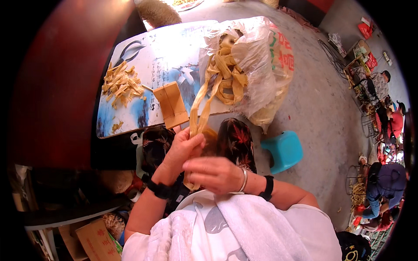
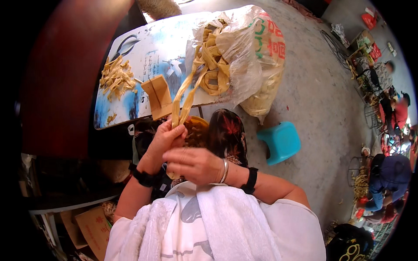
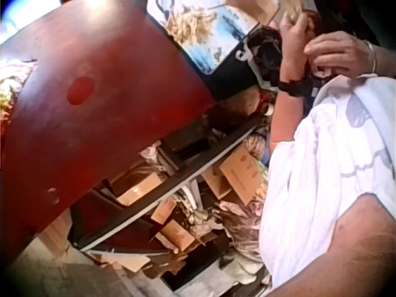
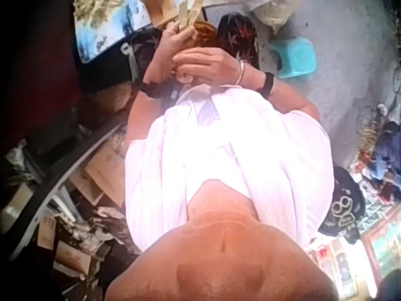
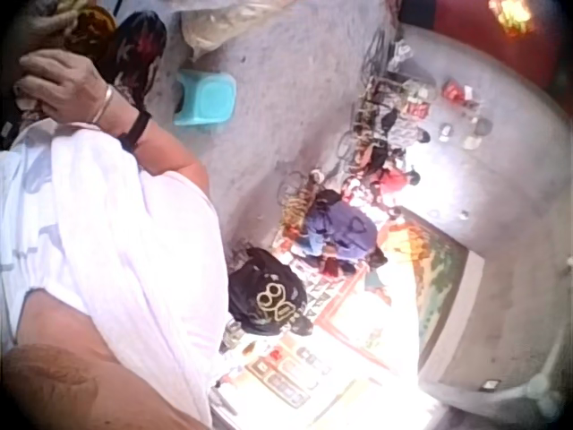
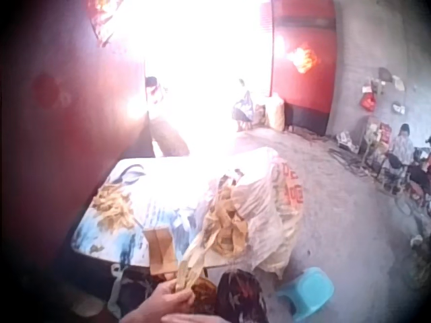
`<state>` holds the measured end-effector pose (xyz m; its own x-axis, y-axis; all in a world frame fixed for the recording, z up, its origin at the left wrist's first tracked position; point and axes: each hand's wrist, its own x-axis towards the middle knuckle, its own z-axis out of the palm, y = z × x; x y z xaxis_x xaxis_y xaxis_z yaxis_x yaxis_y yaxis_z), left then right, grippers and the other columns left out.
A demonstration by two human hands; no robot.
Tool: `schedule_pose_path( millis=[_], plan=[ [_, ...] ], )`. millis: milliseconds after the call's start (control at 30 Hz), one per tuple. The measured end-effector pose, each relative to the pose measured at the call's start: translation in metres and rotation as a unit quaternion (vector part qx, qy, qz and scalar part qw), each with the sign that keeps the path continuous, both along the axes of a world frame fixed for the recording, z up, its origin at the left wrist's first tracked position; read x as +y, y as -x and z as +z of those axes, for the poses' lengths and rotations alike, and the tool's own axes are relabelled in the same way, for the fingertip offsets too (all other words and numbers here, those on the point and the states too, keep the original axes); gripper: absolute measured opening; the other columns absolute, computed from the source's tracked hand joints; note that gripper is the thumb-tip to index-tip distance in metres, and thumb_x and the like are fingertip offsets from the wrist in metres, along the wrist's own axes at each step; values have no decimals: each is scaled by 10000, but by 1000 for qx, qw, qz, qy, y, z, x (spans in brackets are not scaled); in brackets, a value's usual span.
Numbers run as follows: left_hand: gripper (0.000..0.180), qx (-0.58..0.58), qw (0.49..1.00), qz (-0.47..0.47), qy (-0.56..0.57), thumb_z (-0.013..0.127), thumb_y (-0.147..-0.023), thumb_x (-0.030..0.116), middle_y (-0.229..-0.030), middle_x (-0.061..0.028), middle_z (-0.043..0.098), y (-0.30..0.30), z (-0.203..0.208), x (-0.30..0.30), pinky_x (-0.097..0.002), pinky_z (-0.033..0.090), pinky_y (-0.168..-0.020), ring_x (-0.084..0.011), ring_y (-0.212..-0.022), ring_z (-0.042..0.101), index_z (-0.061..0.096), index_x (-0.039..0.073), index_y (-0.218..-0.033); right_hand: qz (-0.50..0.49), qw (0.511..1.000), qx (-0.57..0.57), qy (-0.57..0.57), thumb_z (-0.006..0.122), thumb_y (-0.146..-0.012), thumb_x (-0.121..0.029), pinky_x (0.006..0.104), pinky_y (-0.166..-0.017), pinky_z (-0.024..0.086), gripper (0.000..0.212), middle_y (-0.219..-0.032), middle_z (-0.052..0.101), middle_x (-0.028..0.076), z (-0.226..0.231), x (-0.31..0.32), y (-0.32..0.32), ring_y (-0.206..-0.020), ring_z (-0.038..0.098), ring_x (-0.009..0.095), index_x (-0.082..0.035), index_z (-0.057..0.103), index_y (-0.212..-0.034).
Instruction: The person picks up strips of dried material from a container, aligns several strips together, folds them into a neat bundle, and then places the bundle into another container.
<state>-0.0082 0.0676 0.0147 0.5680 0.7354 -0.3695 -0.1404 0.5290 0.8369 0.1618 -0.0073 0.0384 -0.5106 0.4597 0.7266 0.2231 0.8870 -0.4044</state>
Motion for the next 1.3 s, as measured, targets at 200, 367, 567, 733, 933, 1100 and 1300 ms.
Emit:
schedule_pose_path(
  millis=[200,367,567,733,933,1100,1300],
  plan=[
    [185,242,879,-41,-408,658,-847,36,-714,-140,585,7,34,-47,-298,488,-601,-140,-623,583,639,8,-1030,-260,964,-41,47,641,-748,1,411,-1005,451,360,-1309,516,153,-11,65,-28,-1254,482,340,-102,634,-1092],
    [154,176,894,-99,-400,677,-847,117,-711,-103,586,28,75,-81,-266,450,-563,-143,-601,561,659,-30,-890,-239,966,-71,72,592,-769,16,385,-992,456,186,-1281,557,89,-29,96,-38,-1269,475,333,-81,585,-928],
    [591,123,971,113,-168,364,-1022,502,-1001,-59,640,44,23,-70,-243,450,-837,-122,-949,596,599,-15,-1187,-142,989,34,4,642,-740,4,386,-885,512,172,-1019,636,118,-5,63,-18,-1059,611,335,-23,555,-886],
    [763,-259,961,59,77,385,-975,596,-1359,-193,508,14,-6,-29,-402,425,-1043,-292,-1222,537,340,-10,-1437,-35,999,19,11,638,-755,-52,385,-840,520,166,-952,615,125,-3,21,-6,-984,621,304,-14,562,-898],
    [377,-74,997,17,-6,487,-1017,287,-934,-97,624,-2,17,2,-261,505,-655,-124,-684,580,500,36,-1298,118,982,-125,84,617,-752,-67,308,-888,499,269,-1060,576,107,-44,-4,13,-1065,565,251,-28,537,-1005],
    [210,14,989,96,-113,549,-987,150,-691,59,476,8,4,-7,-197,373,-571,-39,-590,403,629,52,-1155,43,920,22,388,594,-831,-38,311,-945,480,367,-1200,597,85,-56,5,-17,-1137,572,202,-15,532,-1192],
    [201,112,979,3,-173,542,-949,11,-904,57,615,5,-61,-42,-198,457,-739,-33,-812,539,640,47,-1121,127,596,394,688,600,-959,-305,285,-882,495,423,-1135,616,60,-56,51,-30,-1031,608,160,-49,506,-1282]
  ],
)
